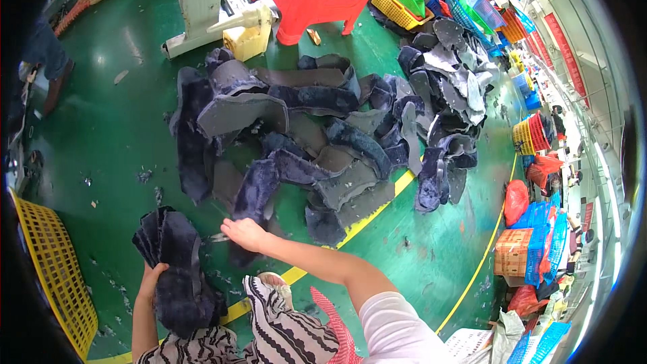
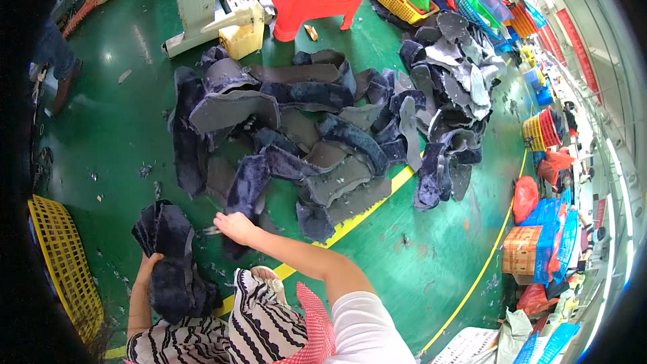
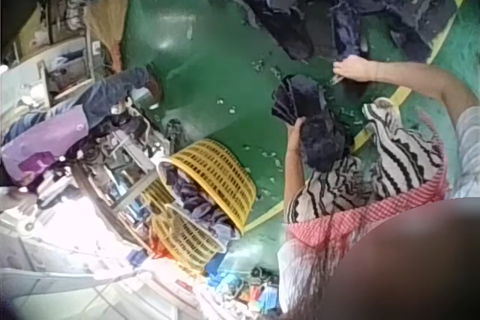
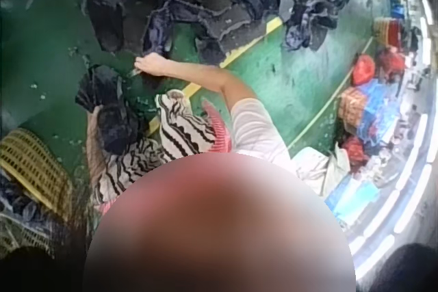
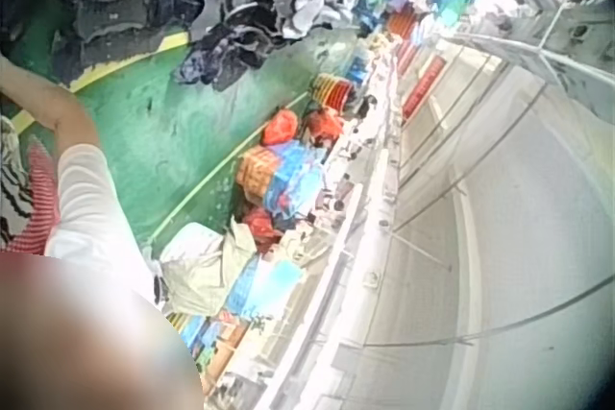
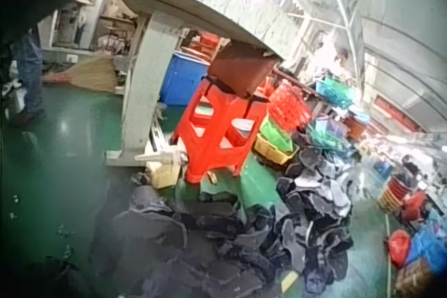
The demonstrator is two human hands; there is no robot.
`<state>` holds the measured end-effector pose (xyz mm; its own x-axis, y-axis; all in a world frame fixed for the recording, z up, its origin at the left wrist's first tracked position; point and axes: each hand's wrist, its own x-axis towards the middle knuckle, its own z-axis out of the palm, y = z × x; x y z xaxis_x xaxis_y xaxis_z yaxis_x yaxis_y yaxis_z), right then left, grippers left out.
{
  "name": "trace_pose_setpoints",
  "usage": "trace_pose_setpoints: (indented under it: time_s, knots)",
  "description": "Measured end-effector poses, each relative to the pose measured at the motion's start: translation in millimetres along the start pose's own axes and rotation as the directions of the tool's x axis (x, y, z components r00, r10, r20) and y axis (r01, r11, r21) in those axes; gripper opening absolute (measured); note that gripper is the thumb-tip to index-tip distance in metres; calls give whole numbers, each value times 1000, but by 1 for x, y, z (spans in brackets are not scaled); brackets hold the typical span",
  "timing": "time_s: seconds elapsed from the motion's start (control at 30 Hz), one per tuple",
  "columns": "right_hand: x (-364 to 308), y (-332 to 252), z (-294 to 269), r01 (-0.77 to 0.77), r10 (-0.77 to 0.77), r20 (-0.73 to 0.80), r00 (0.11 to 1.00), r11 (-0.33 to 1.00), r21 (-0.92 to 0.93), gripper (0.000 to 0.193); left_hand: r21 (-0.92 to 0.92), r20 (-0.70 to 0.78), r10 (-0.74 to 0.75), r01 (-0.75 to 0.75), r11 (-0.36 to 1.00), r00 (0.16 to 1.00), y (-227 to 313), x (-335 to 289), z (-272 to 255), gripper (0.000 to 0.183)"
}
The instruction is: Trimming excess material from shoe lining components using a small blade.
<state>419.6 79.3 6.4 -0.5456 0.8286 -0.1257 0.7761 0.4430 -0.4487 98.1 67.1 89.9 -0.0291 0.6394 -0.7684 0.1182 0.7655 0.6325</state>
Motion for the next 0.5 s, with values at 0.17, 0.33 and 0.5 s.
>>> trace_pose_setpoints:
  time_s: [0.17, 0.33, 0.5]
  knots:
    - [-4, 8, -23, 2, 72, -209, 975, 942, 336, 15, 24, -28, 22, -22, 999, 999, 19, -10, 16, 92]
    - [-2, -25, -38, 107, -37, -324, 945, 974, 200, 18, 22, -23, 31, -31, 999, 999, 7, -3, 6, 86]
    - [-8, 18, -13, -22, 18, 124, 992, 999, 27, 13, 18, 21, 102, -103, 995, 995, 11, 6, 18, 86]
